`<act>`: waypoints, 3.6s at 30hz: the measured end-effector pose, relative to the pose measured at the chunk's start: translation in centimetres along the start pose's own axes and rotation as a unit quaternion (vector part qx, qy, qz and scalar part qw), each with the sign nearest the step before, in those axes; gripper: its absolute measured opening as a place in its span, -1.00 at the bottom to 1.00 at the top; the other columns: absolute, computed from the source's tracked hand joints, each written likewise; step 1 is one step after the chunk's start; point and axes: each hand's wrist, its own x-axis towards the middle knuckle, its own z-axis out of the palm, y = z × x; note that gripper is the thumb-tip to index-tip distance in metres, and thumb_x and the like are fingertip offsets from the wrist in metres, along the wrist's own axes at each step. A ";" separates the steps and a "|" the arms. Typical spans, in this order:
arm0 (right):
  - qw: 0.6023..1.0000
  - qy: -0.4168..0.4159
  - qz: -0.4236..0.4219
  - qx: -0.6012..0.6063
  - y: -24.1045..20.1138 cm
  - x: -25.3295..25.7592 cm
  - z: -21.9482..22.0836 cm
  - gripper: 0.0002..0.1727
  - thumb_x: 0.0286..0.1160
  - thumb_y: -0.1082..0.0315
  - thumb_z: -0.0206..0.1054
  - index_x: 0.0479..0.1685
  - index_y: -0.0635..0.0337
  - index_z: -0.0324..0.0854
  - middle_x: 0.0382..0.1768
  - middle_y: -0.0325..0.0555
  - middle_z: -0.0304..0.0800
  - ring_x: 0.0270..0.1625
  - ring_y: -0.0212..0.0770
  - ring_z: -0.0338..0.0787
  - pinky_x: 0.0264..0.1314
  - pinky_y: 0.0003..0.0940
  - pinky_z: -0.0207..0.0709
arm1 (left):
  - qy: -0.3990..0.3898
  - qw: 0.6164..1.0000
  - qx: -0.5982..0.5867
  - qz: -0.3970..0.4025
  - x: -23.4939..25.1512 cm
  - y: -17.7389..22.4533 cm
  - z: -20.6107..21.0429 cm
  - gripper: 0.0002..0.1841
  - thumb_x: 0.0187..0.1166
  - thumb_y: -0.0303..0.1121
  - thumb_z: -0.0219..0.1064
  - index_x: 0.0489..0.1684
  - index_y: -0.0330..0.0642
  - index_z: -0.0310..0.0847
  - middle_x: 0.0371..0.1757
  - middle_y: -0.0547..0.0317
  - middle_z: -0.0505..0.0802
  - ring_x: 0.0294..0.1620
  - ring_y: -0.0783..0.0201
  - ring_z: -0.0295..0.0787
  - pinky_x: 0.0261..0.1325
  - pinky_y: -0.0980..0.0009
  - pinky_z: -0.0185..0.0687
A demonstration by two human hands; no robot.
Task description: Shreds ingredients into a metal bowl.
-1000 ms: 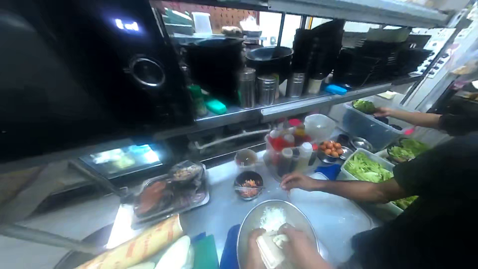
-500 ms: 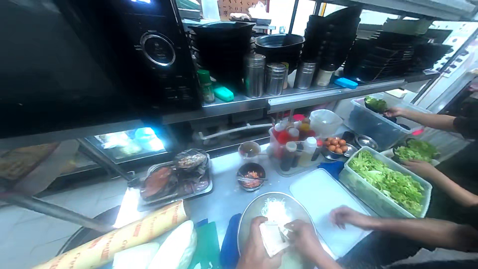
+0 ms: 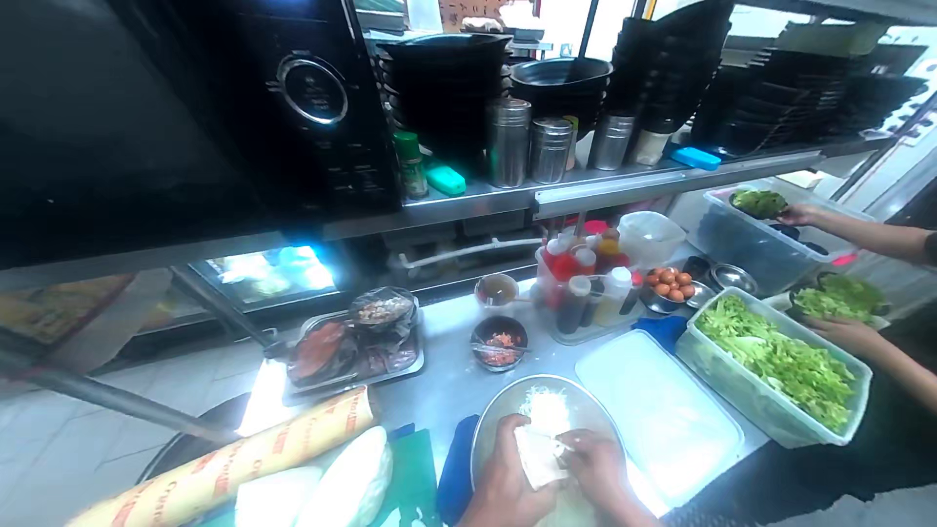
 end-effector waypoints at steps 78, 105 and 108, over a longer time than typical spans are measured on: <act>0.998 0.020 -0.021 0.053 -1.4 -0.1 -0.5 -0.76 0.57 0.22 0.42 0.12 -0.24 0.89 0.11 -0.54 0.93 0.15 -0.56 0.86 0.31 -0.35 0.79 | -0.046 0.998 0.048 0.011 1.2 -0.2 -0.8 0.11 -0.01 0.10 0.75 0.63 -0.11 0.17 0.42 0.09 0.66 0.31 0.37 0.72 0.35 0.31 0.76; 0.988 0.046 0.044 0.140 -3.5 1.3 -1.4 -0.75 0.47 0.38 0.50 0.09 -0.02 0.91 0.00 -0.31 0.97 0.04 -0.39 0.92 0.21 -0.27 0.83 | -0.115 0.989 0.077 -0.042 5.4 1.4 -2.1 0.08 0.08 0.17 0.64 0.68 -0.04 0.14 0.55 0.01 0.56 0.29 0.18 0.75 0.28 0.09 0.77; 0.991 0.034 0.063 0.110 -1.2 1.2 0.0 -0.76 0.48 0.35 0.50 0.08 -0.02 0.91 0.01 -0.31 0.97 0.05 -0.41 0.91 0.24 -0.27 0.82 | -0.124 0.988 0.080 -0.053 5.7 1.2 -2.3 0.09 0.06 0.17 0.64 0.67 -0.02 0.13 0.57 0.02 0.54 0.27 0.18 0.76 0.25 0.08 0.78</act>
